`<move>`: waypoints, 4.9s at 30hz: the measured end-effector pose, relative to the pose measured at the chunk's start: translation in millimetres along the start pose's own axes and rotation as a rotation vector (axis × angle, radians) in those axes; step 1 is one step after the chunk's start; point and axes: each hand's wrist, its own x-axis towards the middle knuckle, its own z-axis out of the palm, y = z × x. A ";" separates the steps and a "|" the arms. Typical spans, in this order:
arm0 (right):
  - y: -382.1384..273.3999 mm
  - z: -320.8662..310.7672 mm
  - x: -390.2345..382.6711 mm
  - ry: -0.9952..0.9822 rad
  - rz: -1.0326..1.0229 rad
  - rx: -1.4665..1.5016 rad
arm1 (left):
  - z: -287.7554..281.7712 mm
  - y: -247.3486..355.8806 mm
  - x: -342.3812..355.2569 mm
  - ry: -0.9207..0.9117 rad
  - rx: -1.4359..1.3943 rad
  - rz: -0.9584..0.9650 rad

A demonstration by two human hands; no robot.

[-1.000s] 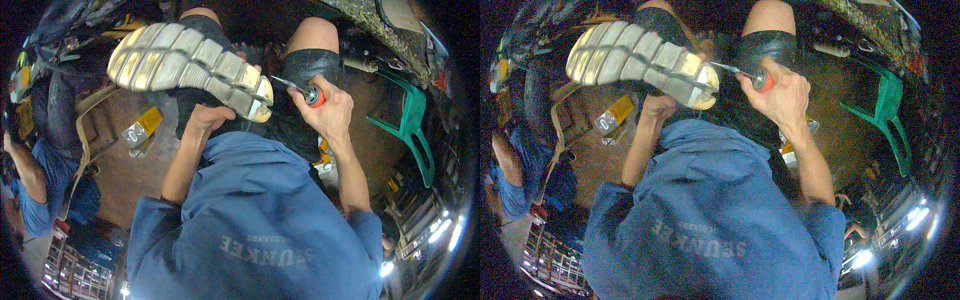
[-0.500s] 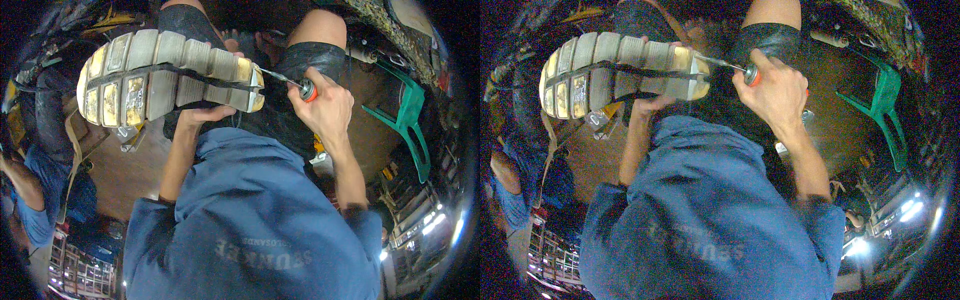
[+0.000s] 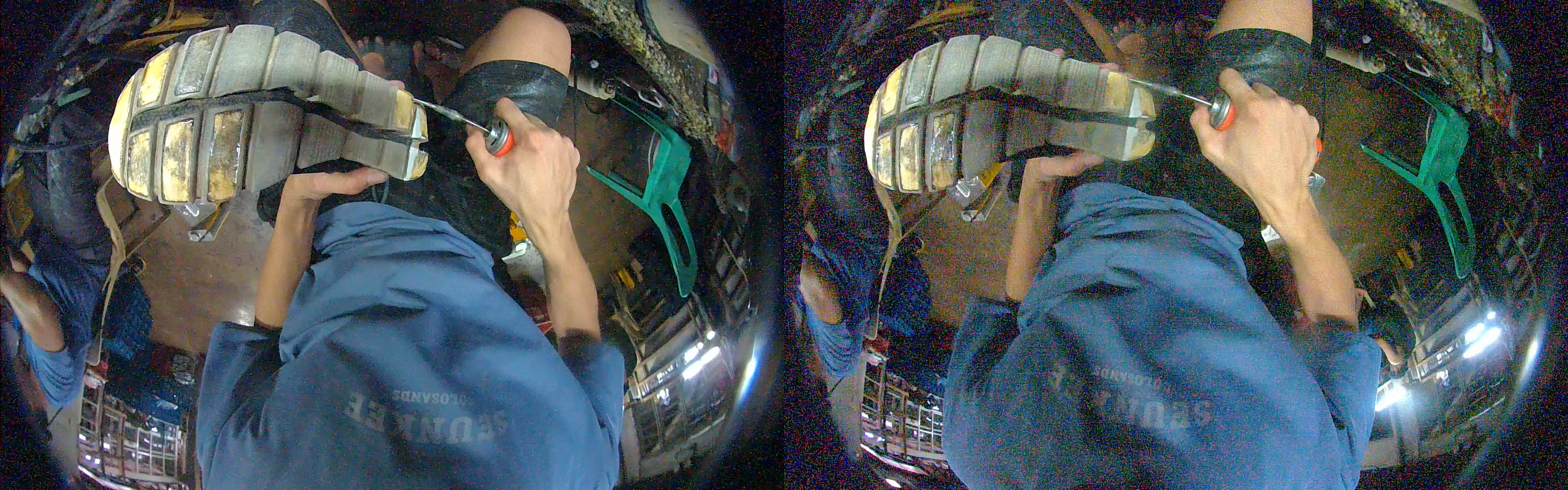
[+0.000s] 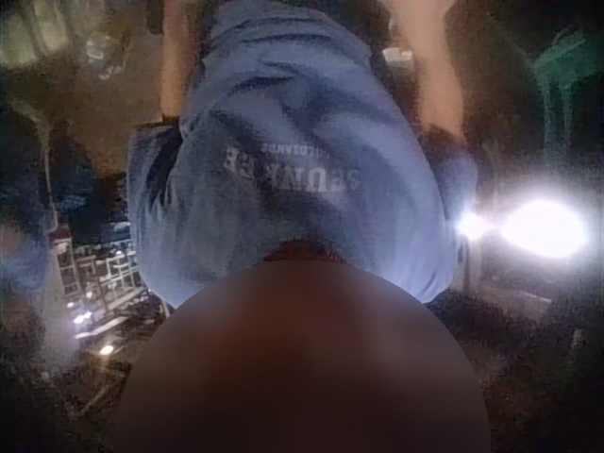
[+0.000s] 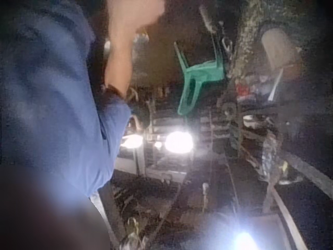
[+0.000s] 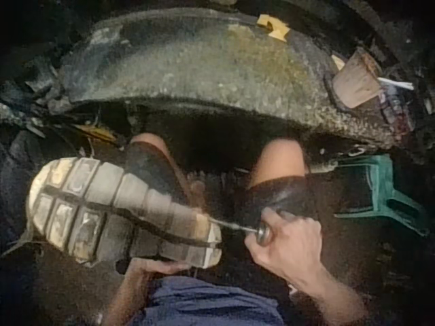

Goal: The person uses a red-handled tool to scrape and clean the sole of a sneaker. They hold the shoe with one hand and work the tool along the tread and edges of the sole, removing debris and residue.

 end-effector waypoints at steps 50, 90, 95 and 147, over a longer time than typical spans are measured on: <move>-19.6 -1.4 6.0 -0.009 0.002 0.084 | 12.8 13.3 3.8 0.152 -0.660 -0.058; -33.2 2.4 9.1 0.021 -0.044 0.127 | 13.8 26.9 8.2 0.167 -0.689 -0.075; -34.5 -0.1 9.1 -0.022 -0.031 0.125 | 12.3 26.8 7.4 0.199 -0.722 -0.118; -21.6 -4.5 8.4 -0.118 -0.162 0.177 | 24.2 5.9 1.1 0.340 -0.614 -0.032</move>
